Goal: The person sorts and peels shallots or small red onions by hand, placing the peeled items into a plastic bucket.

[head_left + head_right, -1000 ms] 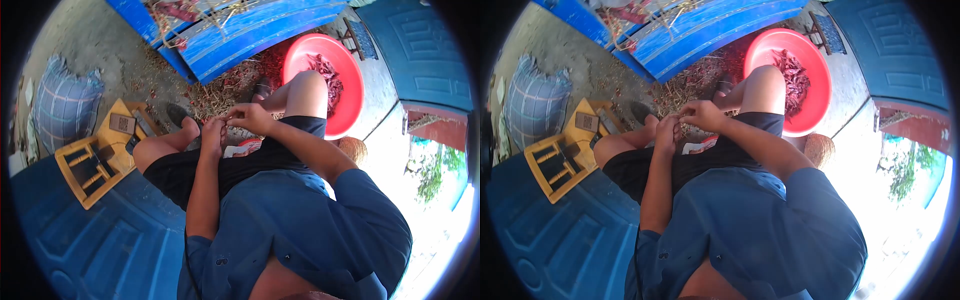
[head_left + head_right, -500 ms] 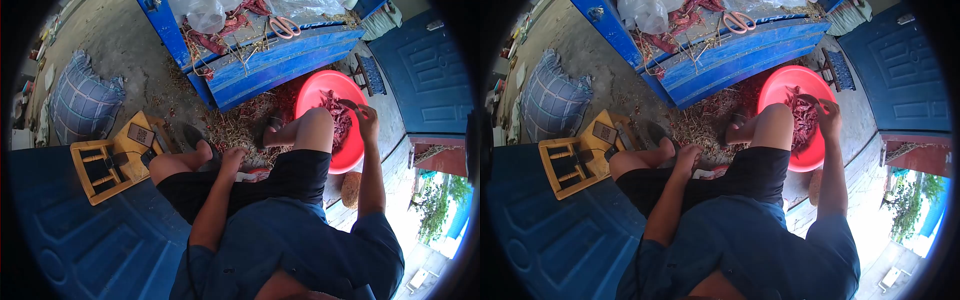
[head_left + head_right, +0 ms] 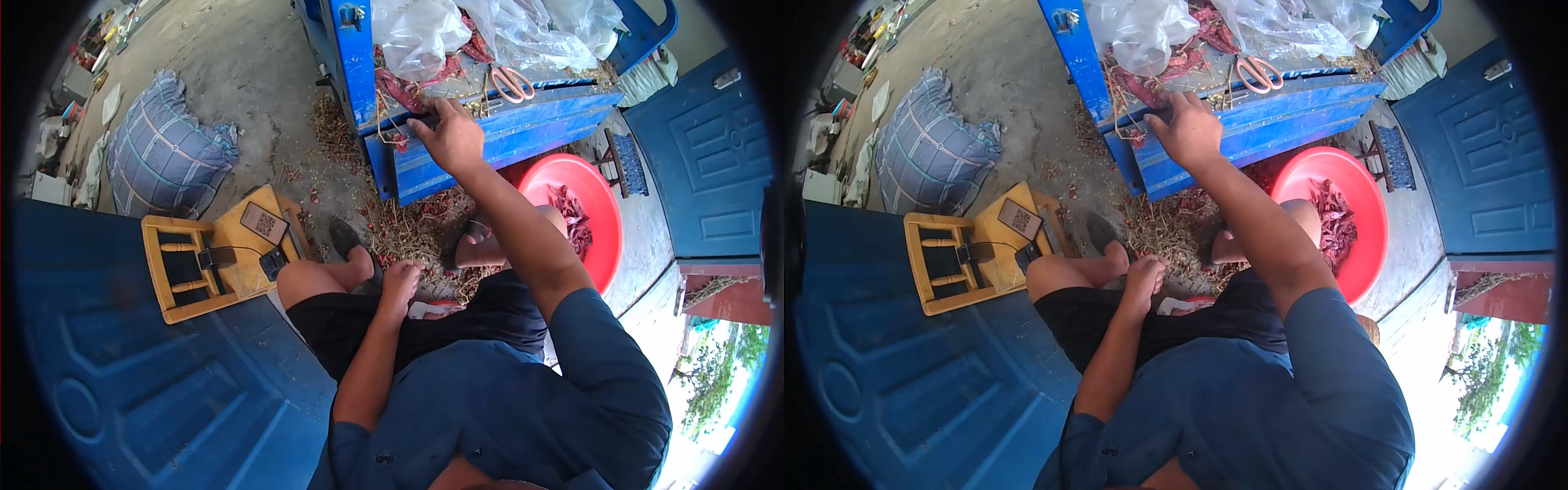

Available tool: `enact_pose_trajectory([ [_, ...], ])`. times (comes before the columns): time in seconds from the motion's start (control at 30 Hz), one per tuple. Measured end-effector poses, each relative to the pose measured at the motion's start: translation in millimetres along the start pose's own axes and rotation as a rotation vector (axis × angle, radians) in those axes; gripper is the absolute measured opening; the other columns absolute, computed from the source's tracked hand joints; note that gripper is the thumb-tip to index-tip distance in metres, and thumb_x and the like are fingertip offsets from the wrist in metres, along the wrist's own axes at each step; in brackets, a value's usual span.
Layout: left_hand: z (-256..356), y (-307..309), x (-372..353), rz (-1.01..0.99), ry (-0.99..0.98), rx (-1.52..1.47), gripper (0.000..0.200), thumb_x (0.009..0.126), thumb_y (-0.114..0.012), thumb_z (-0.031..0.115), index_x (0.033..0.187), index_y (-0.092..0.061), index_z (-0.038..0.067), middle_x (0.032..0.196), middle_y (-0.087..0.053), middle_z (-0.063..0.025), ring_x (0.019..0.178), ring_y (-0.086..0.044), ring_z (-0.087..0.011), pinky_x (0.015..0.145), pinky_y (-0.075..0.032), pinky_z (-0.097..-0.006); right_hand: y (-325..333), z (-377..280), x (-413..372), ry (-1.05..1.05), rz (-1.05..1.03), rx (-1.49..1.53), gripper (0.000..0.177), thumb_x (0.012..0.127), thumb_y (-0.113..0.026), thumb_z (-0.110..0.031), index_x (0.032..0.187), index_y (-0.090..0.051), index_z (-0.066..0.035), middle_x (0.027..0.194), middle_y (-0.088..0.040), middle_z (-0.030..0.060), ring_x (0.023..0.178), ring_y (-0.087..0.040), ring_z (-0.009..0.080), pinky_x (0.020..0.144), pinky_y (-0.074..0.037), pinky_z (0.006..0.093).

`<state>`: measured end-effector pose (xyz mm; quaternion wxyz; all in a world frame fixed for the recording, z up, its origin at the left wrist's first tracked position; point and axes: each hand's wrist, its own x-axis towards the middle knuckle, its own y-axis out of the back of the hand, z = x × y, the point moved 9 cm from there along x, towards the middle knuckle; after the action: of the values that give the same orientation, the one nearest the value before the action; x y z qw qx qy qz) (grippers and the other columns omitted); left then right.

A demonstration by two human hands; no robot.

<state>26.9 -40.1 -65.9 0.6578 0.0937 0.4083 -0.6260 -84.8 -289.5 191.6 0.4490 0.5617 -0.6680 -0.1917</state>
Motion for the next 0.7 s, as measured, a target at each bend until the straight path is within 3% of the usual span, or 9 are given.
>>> enact_pose_trajectory([
  [0.13, 6, 4, -8, 0.011, -0.01, -0.019, 0.01, 0.089, -0.053, 0.007, 0.089, -0.063, 0.006, 0.06, -0.042, 0.0081, 0.045, -0.034, -0.0016, 0.039, -0.024, -0.0189, -18, 10, 17, -0.093, -0.082, -0.074, 0.037, 0.081, -0.074, -0.033, 0.112, -0.068, -0.014, 0.102, -0.071, 0.0108, 0.095, -0.067, 0.0317, 0.084, -0.052, 0.0431],
  [0.2, 1, 3, -2, -0.015, -0.022, -0.03, 0.011, 0.089, -0.052, 0.006, 0.089, -0.064, 0.005, 0.06, -0.043, 0.0077, 0.045, -0.034, -0.0017, 0.039, -0.025, -0.0193, -24, 33, 17, -0.164, -0.157, 0.102, 0.034, 0.085, -0.074, -0.033, 0.109, -0.069, -0.01, 0.092, -0.072, 0.0071, 0.081, -0.07, 0.0217, 0.072, -0.053, 0.0336],
  [0.23, 0, -1, 1, -0.038, -0.021, -0.009, 0.011, 0.087, -0.053, 0.006, 0.09, -0.063, 0.004, 0.061, -0.044, 0.0068, 0.046, -0.036, -0.0024, 0.04, -0.026, -0.0198, -38, 58, 16, -0.139, -0.119, 0.423, 0.032, 0.09, -0.071, -0.031, 0.107, -0.068, -0.004, 0.081, -0.068, 0.0018, 0.07, -0.063, 0.0111, 0.065, -0.05, 0.0262],
  [0.33, 0, -10, 6, -0.071, -0.025, 0.008, 0.011, 0.086, -0.054, 0.006, 0.092, -0.063, 0.003, 0.063, -0.045, 0.0058, 0.048, -0.037, -0.0028, 0.041, -0.027, -0.0202, 21, 57, -15, -0.269, -0.122, 0.588, 0.027, 0.092, -0.069, -0.029, 0.1, -0.069, -0.003, 0.077, -0.066, 0.0018, 0.069, -0.06, 0.0106, 0.064, -0.048, 0.0264],
  [0.4, -2, -14, 7, -0.079, -0.002, 0.004, 0.012, 0.086, -0.055, 0.007, 0.093, -0.063, 0.003, 0.063, -0.045, 0.0059, 0.048, -0.037, -0.0028, 0.041, -0.027, -0.0201, 46, 70, -52, -0.33, -0.293, 0.57, 0.028, 0.095, -0.066, -0.029, 0.096, -0.068, -0.001, 0.076, -0.062, -0.0022, 0.068, -0.053, 0.0061, 0.061, -0.044, 0.0227],
  [0.53, -3, -23, 7, -0.073, -0.008, 0.033, 0.013, 0.09, -0.053, 0.007, 0.091, -0.065, 0.004, 0.06, -0.046, 0.0056, 0.044, -0.037, -0.003, 0.039, -0.027, -0.0197, 51, 93, -165, -0.395, -1.0, 0.528, 0.021, 0.095, -0.066, -0.025, 0.102, -0.067, -0.005, 0.087, -0.065, 0.0001, 0.081, -0.06, 0.0079, 0.072, -0.048, 0.0252],
  [0.6, -12, -27, 11, -0.109, 0.022, 0.03, 0.012, 0.091, -0.054, 0.009, 0.091, -0.066, 0.005, 0.06, -0.047, 0.0052, 0.045, -0.038, -0.003, 0.04, -0.027, -0.0198, 31, 83, -216, -0.141, -1.204, 0.513, 0.021, 0.094, -0.067, -0.023, 0.105, -0.067, -0.005, 0.091, -0.068, 0.003, 0.087, -0.062, 0.0118, 0.077, -0.05, 0.0281],
  [0.67, -15, -32, 11, -0.125, 0.013, 0.116, 0.012, 0.092, -0.055, 0.01, 0.094, -0.064, 0.004, 0.062, -0.047, 0.0052, 0.048, -0.039, -0.0027, 0.041, -0.027, -0.0201, 4, 62, -255, -0.067, -1.362, 0.539, 0.023, 0.094, -0.068, -0.022, 0.105, -0.067, -0.002, 0.096, -0.067, 0.0062, 0.092, -0.062, 0.0144, 0.082, -0.049, 0.0311],
  [0.7, -16, -32, 12, -0.132, -0.004, 0.158, 0.013, 0.092, -0.054, 0.01, 0.095, -0.065, 0.003, 0.065, -0.051, 0.0033, 0.05, -0.044, -0.0044, 0.043, -0.032, -0.0207, -15, 53, -264, -0.018, -1.308, 0.656, 0.023, 0.094, -0.069, -0.022, 0.104, -0.068, -0.002, 0.099, -0.067, 0.0072, 0.094, -0.062, 0.0157, 0.084, -0.049, 0.0321],
])
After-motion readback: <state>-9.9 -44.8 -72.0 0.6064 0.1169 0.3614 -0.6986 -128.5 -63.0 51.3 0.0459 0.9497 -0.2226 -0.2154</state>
